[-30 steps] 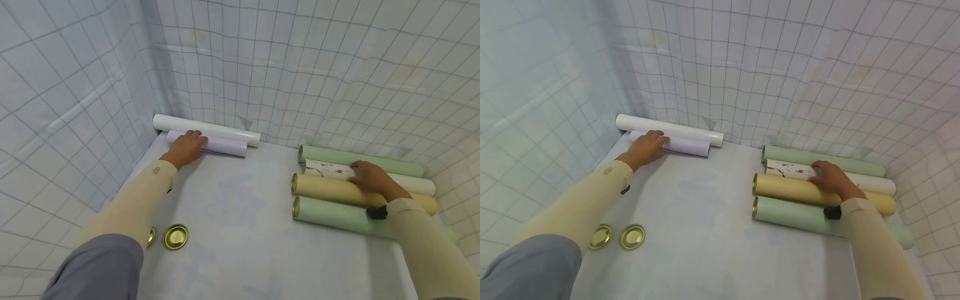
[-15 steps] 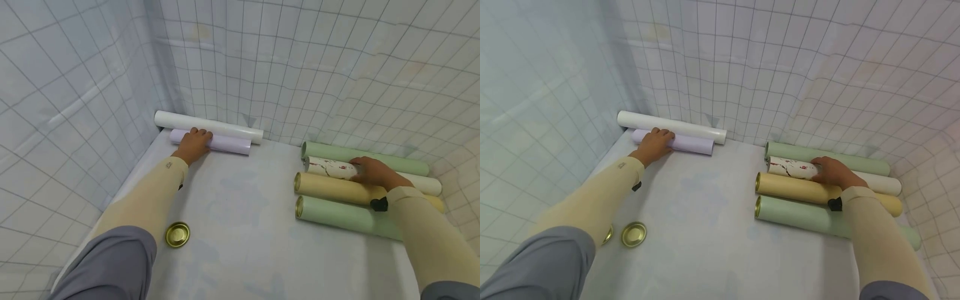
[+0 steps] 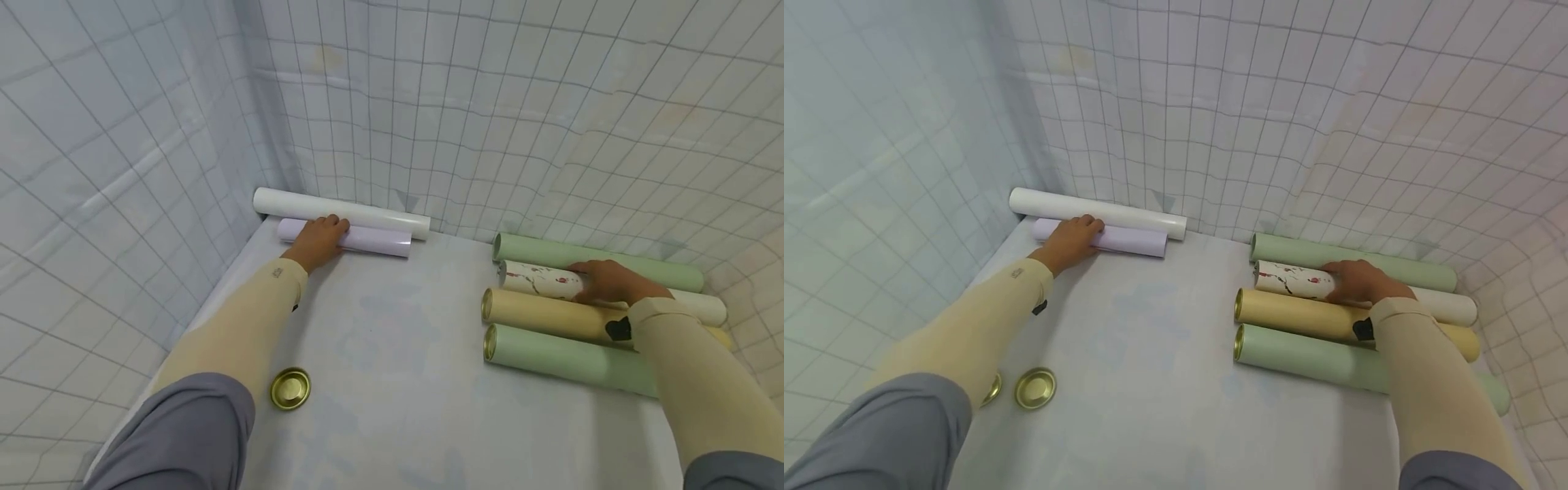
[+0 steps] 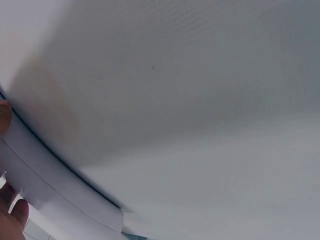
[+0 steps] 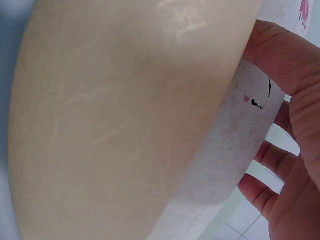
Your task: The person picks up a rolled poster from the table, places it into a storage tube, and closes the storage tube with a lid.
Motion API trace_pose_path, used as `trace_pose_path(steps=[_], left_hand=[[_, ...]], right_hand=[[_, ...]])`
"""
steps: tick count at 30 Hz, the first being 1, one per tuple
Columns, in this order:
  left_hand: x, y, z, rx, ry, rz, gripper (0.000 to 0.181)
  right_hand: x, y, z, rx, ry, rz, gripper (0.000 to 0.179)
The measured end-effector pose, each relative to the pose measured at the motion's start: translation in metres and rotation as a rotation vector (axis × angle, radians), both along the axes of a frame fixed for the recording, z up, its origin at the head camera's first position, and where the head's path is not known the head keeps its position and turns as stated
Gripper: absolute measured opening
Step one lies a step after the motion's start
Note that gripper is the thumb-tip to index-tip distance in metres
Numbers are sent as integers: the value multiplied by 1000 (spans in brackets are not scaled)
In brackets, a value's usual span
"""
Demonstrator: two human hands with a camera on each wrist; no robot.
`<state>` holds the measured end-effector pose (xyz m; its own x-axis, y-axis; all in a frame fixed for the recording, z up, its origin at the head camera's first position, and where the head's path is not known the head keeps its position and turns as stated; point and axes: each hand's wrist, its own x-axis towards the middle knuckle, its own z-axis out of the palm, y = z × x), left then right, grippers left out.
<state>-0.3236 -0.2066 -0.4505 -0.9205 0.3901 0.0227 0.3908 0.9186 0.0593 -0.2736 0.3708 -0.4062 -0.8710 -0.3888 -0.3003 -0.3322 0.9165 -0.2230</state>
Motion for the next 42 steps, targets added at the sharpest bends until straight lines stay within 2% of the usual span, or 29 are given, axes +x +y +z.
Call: trace_pose_path(steps=[4,8,13,16,20,24,27,31,35,39,42], left_hand=[[0,0,-5,-13,1,5,43],[3,0,-1,-8,11,-4,42],[8,-4,8,14,20,-91,42],[13,-4,15,42,19,-154,41],[23,-4,27,113,44,-208,41],[37,-8,36,178,107,-264,38],[47,-13,39,218,167,-312,36],[65,-21,38,268,234,-349,36],[85,-25,39,288,228,-313,37],[105,-22,41,332,207,-279,38],[118,-21,44,363,238,-295,39]], right_hand=[[0,-1,-3,-26,-37,-9,67],[0,0,-6,-43,-50,-20,67],[1,1,-5,-41,-35,-16,72],[1,4,0,-54,7,-1,77],[-2,4,11,-65,109,41,79],[-3,0,24,-22,204,97,75],[4,-3,35,-17,245,101,76],[20,-6,50,-31,249,70,78],[48,-5,62,-37,249,21,81],[90,-4,64,-70,367,-13,82],[118,-8,55,-123,485,-9,83]])
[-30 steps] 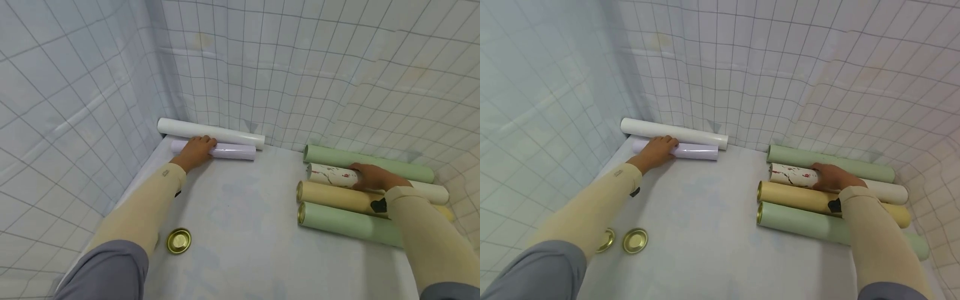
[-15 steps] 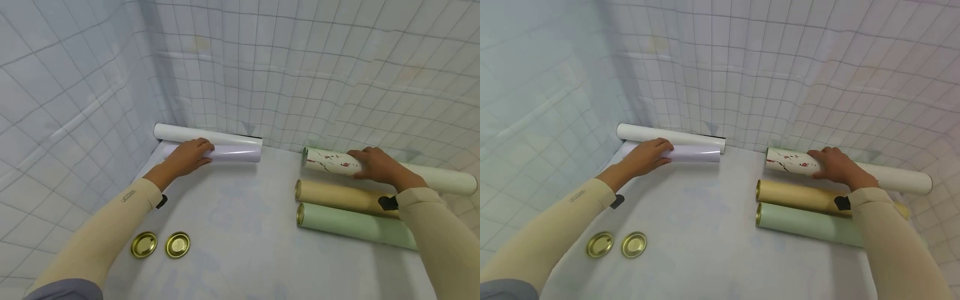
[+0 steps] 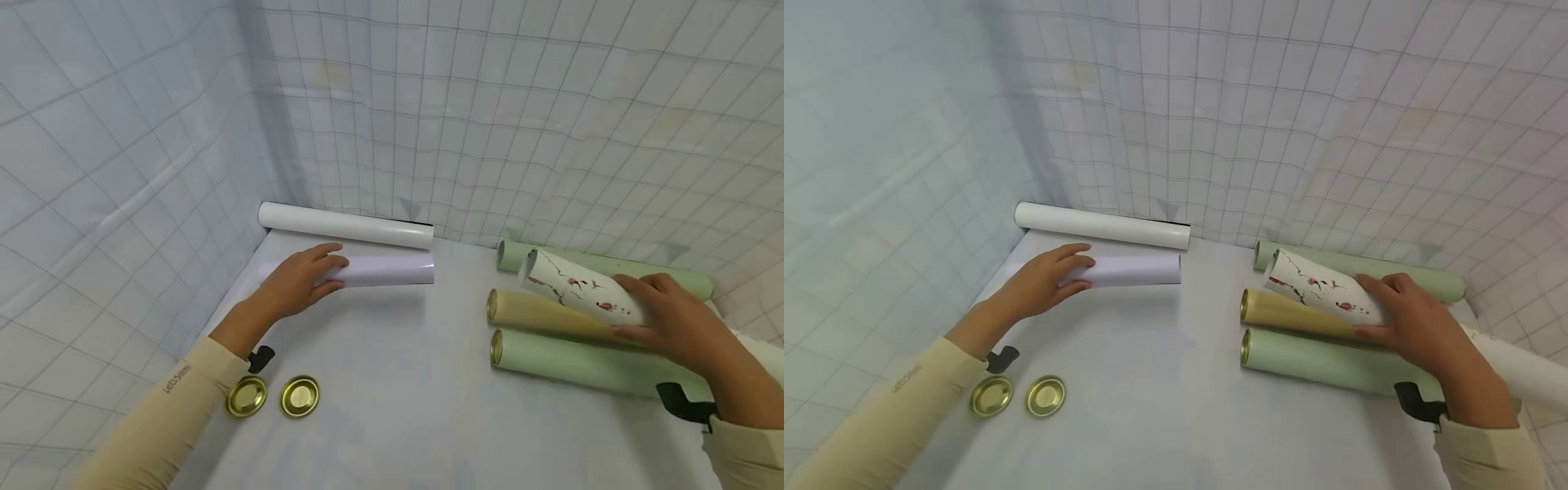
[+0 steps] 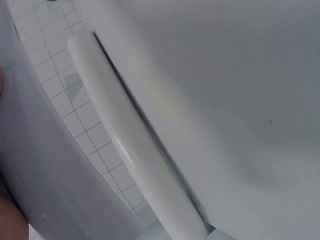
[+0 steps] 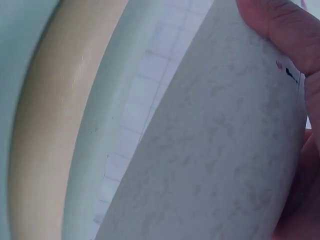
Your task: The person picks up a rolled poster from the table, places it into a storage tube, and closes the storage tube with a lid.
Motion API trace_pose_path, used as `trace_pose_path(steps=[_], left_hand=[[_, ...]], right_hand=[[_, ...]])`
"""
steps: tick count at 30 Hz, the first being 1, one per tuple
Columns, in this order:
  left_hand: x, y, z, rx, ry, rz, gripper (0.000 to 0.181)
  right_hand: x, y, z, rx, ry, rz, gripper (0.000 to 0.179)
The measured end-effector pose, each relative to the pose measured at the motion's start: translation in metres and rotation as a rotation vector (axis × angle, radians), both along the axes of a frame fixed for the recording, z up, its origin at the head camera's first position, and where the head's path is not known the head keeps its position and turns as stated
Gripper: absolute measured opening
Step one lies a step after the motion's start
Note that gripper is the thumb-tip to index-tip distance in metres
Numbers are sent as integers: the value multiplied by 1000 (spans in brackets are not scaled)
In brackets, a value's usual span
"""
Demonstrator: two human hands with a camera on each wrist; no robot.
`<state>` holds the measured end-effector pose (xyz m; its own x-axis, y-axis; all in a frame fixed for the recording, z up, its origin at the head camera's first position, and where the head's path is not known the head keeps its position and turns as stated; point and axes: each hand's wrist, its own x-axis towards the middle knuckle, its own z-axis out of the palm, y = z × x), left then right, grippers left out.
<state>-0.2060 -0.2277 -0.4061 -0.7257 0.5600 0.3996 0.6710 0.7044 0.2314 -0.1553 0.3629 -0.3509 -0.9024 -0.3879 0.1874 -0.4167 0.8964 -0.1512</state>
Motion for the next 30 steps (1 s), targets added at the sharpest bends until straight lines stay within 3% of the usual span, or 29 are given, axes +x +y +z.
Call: trace_pose_path(steps=[4,8,12,16,22,30], left_hand=[[6,2,4,15,47,-35,40],[16,0,4,27,95,-66,40],[23,-3,7,44,146,-83,41],[25,-2,17,47,180,-101,43],[31,-1,31,27,207,-130,44],[42,2,38,9,247,-202,40]], right_hand=[[27,-13,-17,-71,127,39,88],[40,-28,-34,-138,216,86,91],[43,-39,-49,-201,268,122,83],[43,-47,-60,-264,314,143,83],[39,-57,-69,-328,354,162,84],[42,-70,-82,-384,389,163,79]])
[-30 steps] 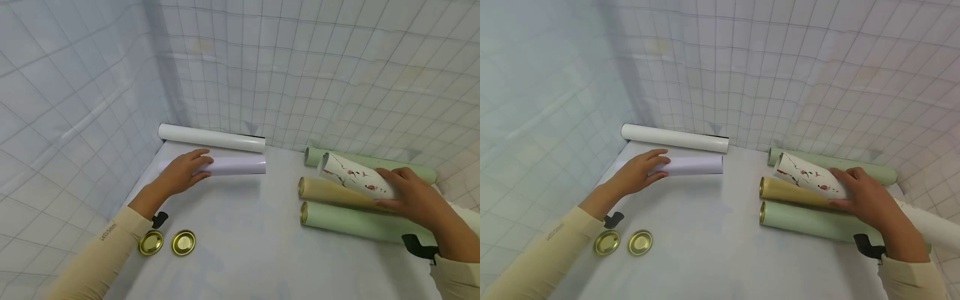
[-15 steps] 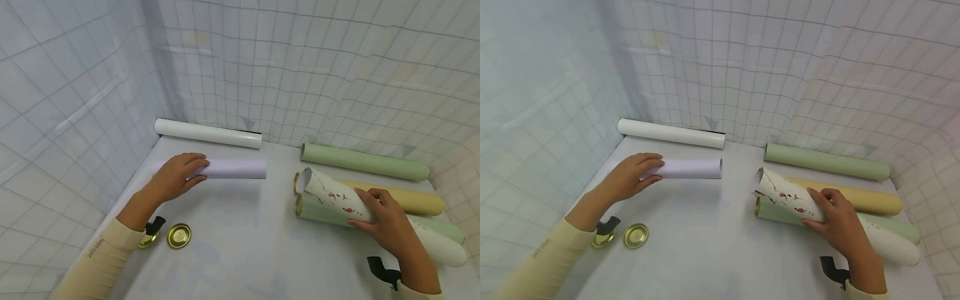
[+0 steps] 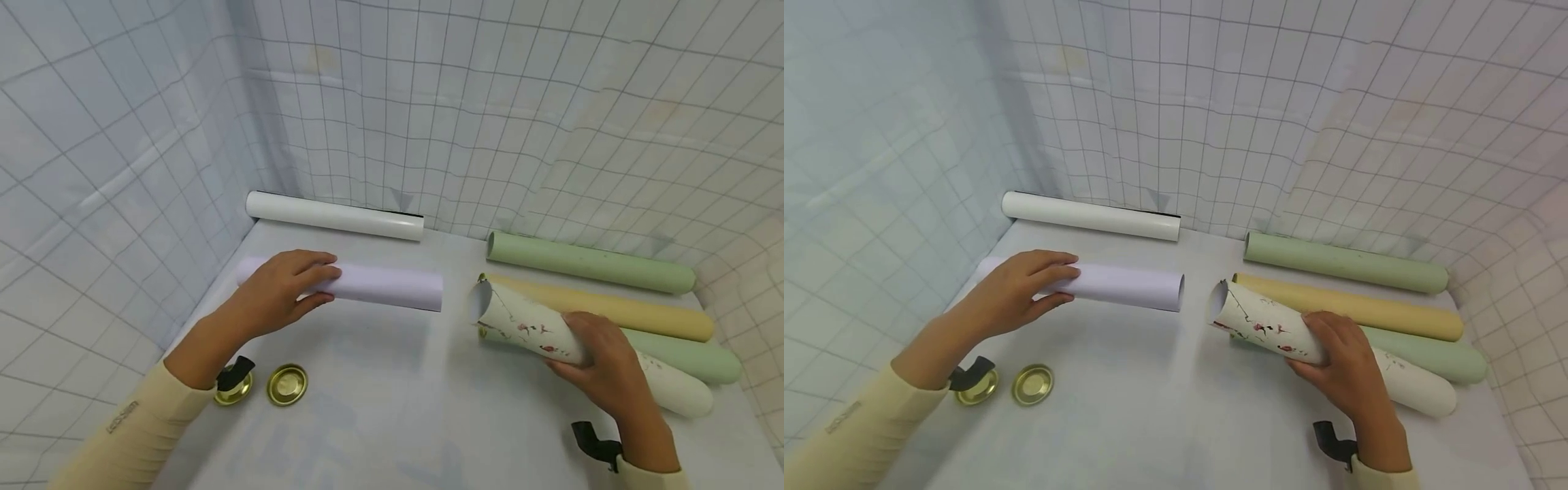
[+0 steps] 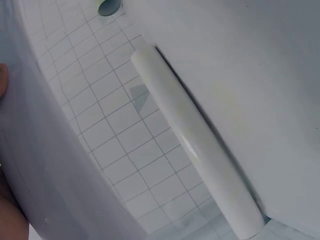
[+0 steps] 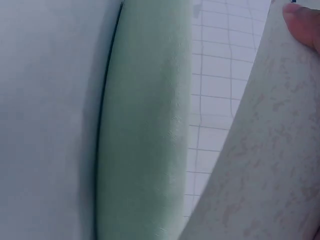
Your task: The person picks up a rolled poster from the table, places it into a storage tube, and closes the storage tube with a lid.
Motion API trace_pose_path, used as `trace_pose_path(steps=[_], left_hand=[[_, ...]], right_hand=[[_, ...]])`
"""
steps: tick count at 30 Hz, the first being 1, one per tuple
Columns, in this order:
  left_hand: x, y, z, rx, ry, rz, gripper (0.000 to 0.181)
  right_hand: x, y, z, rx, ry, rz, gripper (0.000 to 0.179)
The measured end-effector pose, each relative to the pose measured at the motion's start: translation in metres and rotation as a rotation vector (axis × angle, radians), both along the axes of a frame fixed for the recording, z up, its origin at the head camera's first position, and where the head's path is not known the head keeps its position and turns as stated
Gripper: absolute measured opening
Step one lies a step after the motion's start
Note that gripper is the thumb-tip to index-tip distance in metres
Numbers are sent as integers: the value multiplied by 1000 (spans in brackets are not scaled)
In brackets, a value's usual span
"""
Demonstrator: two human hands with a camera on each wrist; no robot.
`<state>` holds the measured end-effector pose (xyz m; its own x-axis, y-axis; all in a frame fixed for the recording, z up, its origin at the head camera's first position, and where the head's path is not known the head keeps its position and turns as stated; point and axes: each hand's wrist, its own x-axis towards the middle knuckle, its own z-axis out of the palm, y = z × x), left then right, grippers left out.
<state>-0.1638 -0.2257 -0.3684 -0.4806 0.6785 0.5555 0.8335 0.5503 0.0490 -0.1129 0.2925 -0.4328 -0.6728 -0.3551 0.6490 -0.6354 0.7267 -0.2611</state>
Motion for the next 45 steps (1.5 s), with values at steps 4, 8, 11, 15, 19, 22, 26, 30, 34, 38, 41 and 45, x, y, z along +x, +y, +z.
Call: trace_pose_path(steps=[4,8,11,15,19,22,26,30,34,38,41,45], left_hand=[[5,3,5,-14,10,-18,35],[8,7,9,-17,19,-37,34],[11,11,11,-17,24,-51,41],[14,18,12,-19,24,-76,42],[17,23,13,-35,19,-91,31],[18,29,13,-62,24,-84,31],[18,38,13,-92,46,-52,42],[19,41,13,-105,63,-32,43],[22,47,14,-108,75,-37,43],[22,58,13,-118,92,-54,41],[22,65,10,-129,106,-61,41],[21,71,8,-128,120,-49,41]], right_hand=[[4,-4,-7,-12,42,-8,77],[6,-6,-13,-17,86,-10,75],[7,-6,-16,-24,112,-7,74],[8,-5,-19,-34,142,18,72],[7,-6,-21,-30,163,38,71],[7,-6,-21,-22,175,45,70],[8,-6,-21,-17,189,46,70],[10,-7,-19,-22,190,45,70],[10,-8,-21,-31,186,58,68],[10,-9,-25,-21,182,69,68],[11,-10,-26,-14,185,71,67],[10,-11,-27,-13,190,70,67]])
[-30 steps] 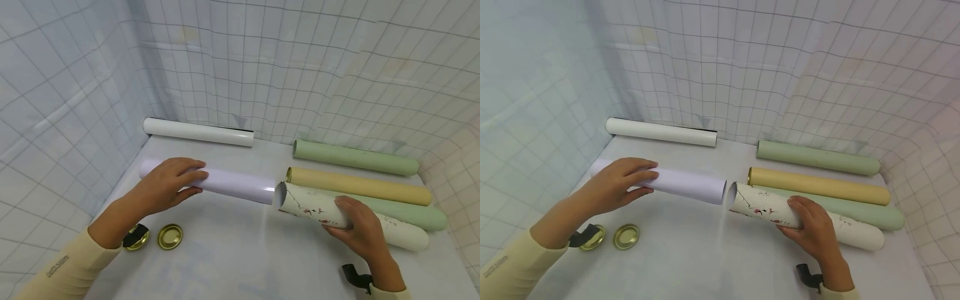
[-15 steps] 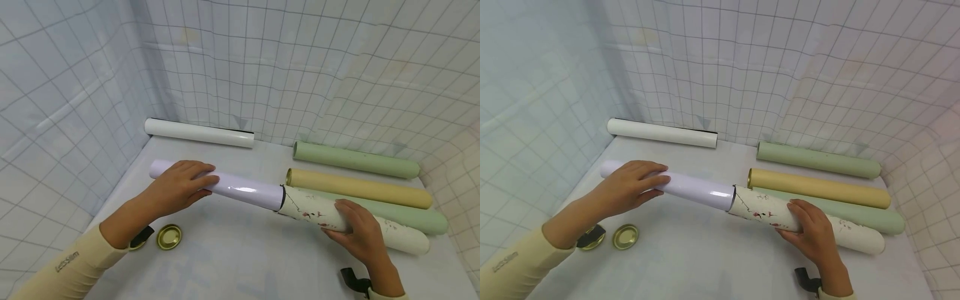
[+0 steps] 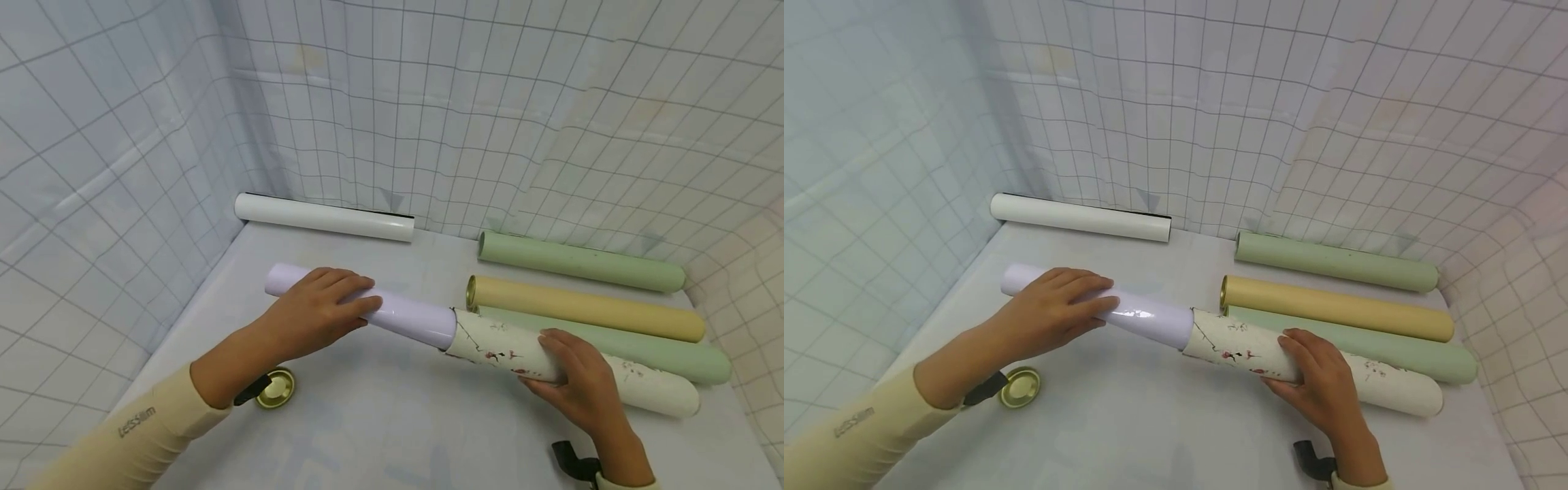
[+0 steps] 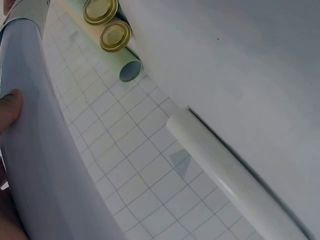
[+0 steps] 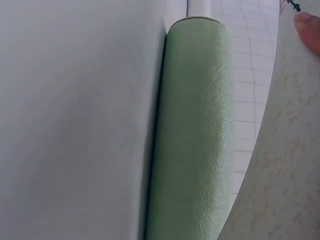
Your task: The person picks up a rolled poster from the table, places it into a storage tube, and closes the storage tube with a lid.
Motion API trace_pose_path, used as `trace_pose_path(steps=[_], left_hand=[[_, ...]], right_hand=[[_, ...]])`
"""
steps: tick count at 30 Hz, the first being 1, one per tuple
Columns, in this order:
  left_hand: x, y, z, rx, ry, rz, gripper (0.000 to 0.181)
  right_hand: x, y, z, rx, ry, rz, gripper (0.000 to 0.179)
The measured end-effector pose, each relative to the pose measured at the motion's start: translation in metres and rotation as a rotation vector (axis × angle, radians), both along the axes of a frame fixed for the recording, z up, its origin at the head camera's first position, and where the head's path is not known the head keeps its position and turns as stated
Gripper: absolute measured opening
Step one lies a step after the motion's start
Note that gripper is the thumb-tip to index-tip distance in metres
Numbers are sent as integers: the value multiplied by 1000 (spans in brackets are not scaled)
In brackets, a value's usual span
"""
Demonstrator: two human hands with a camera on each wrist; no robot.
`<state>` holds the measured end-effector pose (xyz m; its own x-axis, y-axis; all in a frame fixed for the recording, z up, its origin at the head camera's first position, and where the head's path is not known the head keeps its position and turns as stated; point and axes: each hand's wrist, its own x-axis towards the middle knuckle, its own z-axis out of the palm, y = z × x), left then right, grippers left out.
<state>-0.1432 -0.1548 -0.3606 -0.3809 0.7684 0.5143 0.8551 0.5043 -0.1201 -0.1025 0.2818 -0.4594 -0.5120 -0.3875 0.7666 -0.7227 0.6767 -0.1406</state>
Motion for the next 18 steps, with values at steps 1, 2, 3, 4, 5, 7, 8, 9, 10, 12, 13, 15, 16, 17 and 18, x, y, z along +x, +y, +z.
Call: trace_pose_path(steps=[1,2,3,4,5,7,8,9,10,12,13,15,16,17,18], left_hand=[[0,1,0,1,1,5,41],[-1,1,0,2,3,8,41],[-1,1,0,1,5,8,42],[0,1,1,-2,7,11,42],[0,0,1,-5,8,13,42],[2,-1,2,-14,13,15,42],[2,-1,2,-20,18,15,43],[3,-1,2,-24,21,15,43],[4,-1,2,-25,24,15,44],[5,0,1,-25,30,13,44],[5,0,0,-26,34,11,44],[5,4,-1,-28,39,8,44],[6,6,-2,-32,43,6,43],[6,9,-3,-36,46,4,42],[7,12,-3,-42,51,3,42]], right_hand=[[0,0,0,-2,2,-1,67],[0,0,0,-4,5,-3,67],[0,0,0,-5,8,-4,67],[0,0,1,-5,8,-3,67],[-1,0,1,-8,10,0,67],[-1,-1,1,-7,8,3,66],[0,-1,0,-5,6,4,66],[0,-1,0,-3,4,4,66],[0,-1,0,-3,5,3,66],[-1,-2,-1,-2,5,-1,66],[-1,-2,-1,-2,5,-3,67],[-1,-3,-2,-3,7,-2,67],[-1,-4,-2,-1,5,0,67],[-1,-5,-2,0,2,4,67],[-1,-6,-2,1,0,7,66]])
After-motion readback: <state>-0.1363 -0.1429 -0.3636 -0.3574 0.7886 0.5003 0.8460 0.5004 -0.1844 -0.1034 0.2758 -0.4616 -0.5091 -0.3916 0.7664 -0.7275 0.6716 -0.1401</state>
